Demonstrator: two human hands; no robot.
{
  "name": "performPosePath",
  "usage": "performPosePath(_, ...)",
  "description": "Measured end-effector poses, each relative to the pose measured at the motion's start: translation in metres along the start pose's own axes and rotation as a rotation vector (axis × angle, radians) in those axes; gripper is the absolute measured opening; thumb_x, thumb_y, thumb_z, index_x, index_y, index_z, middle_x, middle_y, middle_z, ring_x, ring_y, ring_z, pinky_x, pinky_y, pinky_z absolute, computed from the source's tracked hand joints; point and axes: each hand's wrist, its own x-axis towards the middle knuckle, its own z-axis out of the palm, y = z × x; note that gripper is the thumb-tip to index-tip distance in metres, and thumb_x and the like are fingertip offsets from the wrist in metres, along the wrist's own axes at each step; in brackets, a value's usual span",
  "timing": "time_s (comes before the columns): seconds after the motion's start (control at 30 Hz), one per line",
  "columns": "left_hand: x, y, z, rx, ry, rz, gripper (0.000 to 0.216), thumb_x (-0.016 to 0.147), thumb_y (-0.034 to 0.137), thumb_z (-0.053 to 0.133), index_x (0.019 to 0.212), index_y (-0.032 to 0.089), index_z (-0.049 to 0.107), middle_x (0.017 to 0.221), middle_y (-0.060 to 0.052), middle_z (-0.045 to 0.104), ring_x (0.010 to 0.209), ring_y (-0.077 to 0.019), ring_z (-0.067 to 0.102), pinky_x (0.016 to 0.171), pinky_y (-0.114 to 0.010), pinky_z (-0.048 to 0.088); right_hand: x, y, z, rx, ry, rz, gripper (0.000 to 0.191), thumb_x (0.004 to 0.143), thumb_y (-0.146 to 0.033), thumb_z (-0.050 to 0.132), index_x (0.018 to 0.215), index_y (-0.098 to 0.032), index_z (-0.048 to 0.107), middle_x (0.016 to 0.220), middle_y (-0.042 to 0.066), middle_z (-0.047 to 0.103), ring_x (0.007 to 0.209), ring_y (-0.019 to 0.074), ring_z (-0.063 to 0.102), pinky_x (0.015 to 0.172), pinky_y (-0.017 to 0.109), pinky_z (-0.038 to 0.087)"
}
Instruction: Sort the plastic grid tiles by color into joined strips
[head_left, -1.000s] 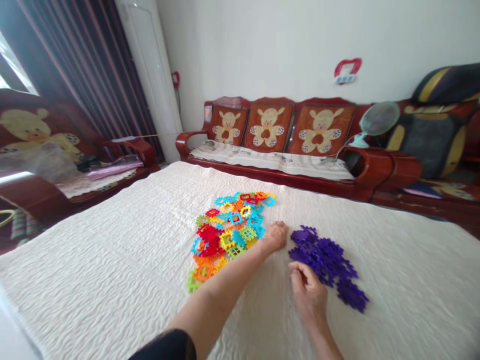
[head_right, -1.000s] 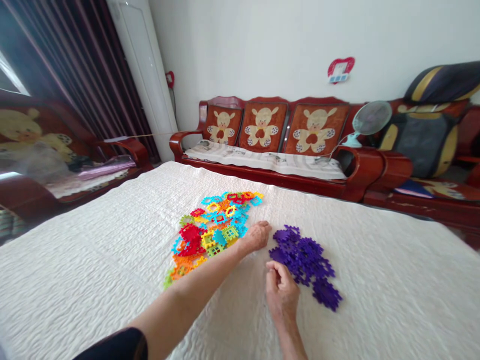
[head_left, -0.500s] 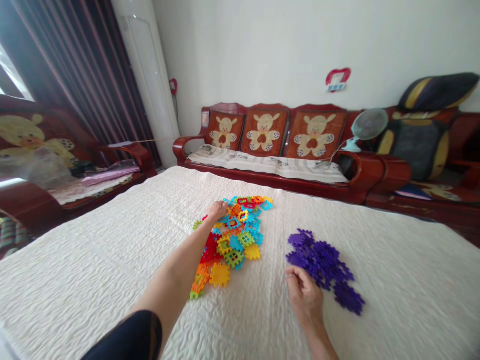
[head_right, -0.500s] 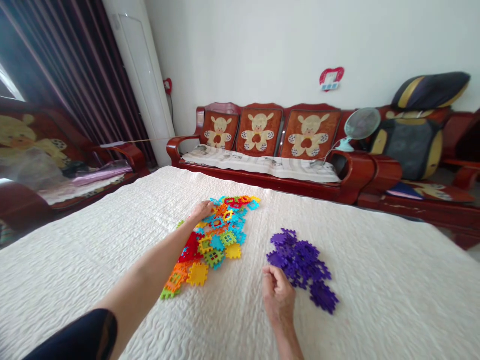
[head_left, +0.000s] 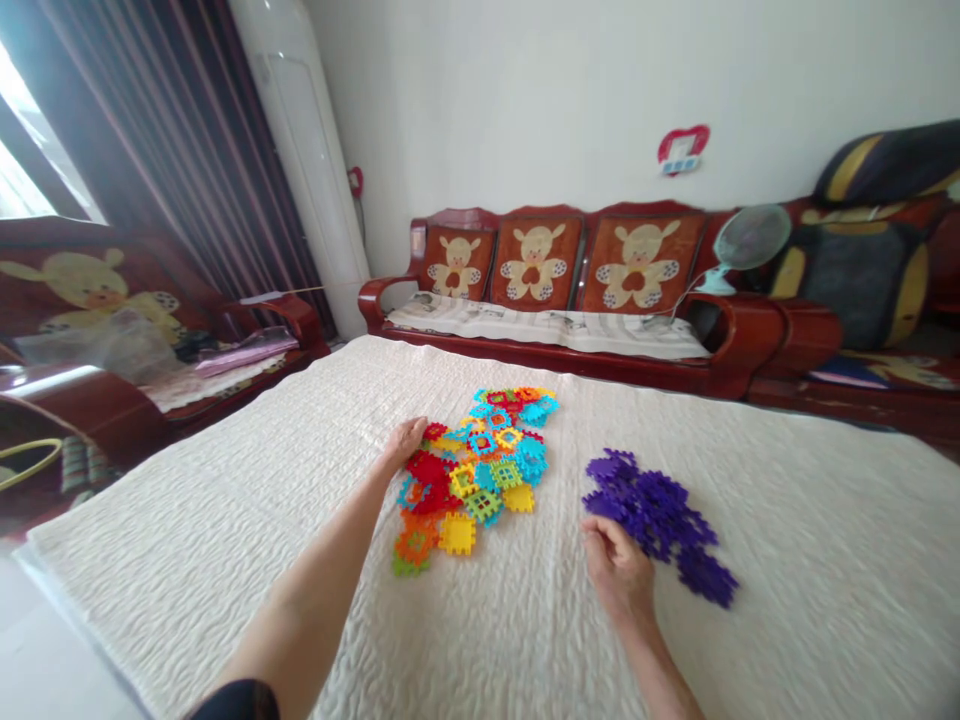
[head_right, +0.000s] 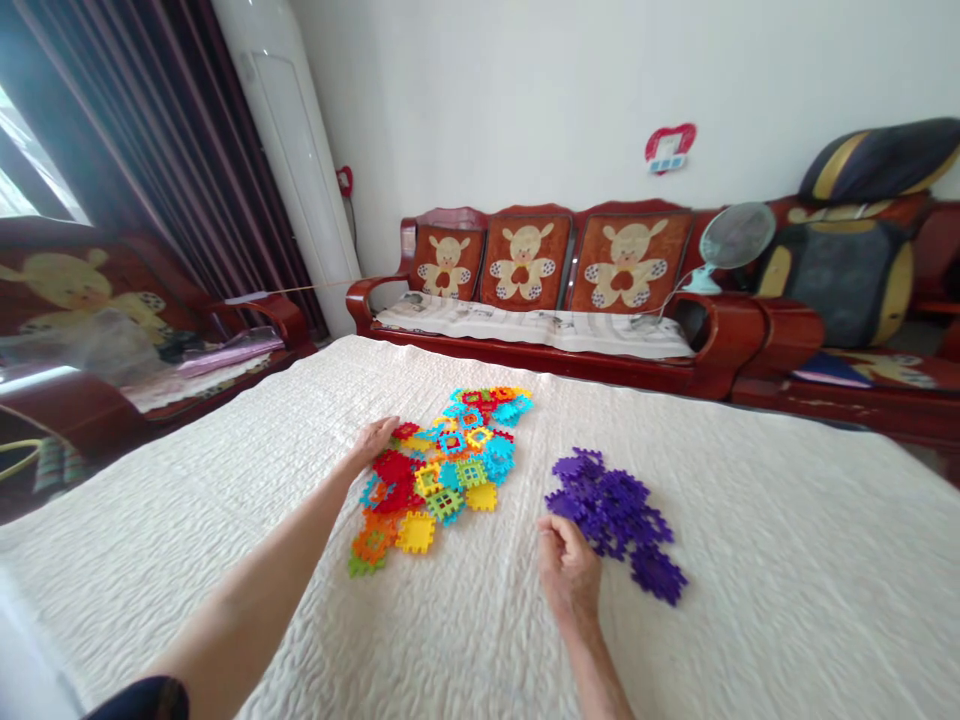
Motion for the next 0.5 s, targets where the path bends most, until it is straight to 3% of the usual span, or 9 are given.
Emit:
performPosePath(0.13,-0.007,0.011,0.011,-0.082,-0.055,0.062,0.06,0.091,0.054,0.03,0.119,0.014,0.064,0.117,-0.01,0.07,0.111,-0.0231,0.063,0.092,-0.033,0.05,-0.001,-0.002,-0.003,-0.002,-0.013,0.011,0.031,0.074,-0.041,0.049,0.078,-0.018,0.069,0.075,0.006,0.073,0.067,0.0211,0.065,0.068,0.029,0.051)
performPosePath(0.23,-0.026,0.012,-0.001,-0.072,-0.086,0.159,0.063,0.089,0.057,0.039,0.132,0.015,0.056,0.138,-0.011,0.057,0.131,-0.0242,0.049,0.109,-0.036,0.038,-0.002,-0.004,-0.005,-0.011,-0.014,0.015,0.03,0.073,-0.04,0.049,0.077,-0.018,0.069,0.075,0.006,0.072,0.068,0.021,0.065,0.069,0.029,0.051)
performPosePath(0.4,-0.106,-0.029,-0.024,0.239,-0.247,0.484,0.085,0.08,0.07,0.052,0.148,0.022,0.037,0.157,-0.011,0.029,0.145,-0.0323,0.024,0.117,-0.049,0.023,-0.002,-0.004,-0.003,-0.006,-0.018,0.013,0.031,0.073,-0.04,0.047,0.078,-0.018,0.069,0.076,0.006,0.073,0.069,0.0208,0.065,0.072,0.029,0.051)
performPosePath(0.5,-0.143,-0.052,-0.021,0.423,-0.302,0.544,0.102,0.068,0.076,0.06,0.151,0.026,0.03,0.16,-0.013,0.02,0.145,-0.0426,0.014,0.114,-0.062,0.021,-0.002,-0.003,-0.001,0.001,-0.015,0.005,0.031,0.073,-0.041,0.047,0.077,-0.019,0.068,0.075,0.006,0.073,0.068,0.0208,0.065,0.072,0.03,0.051)
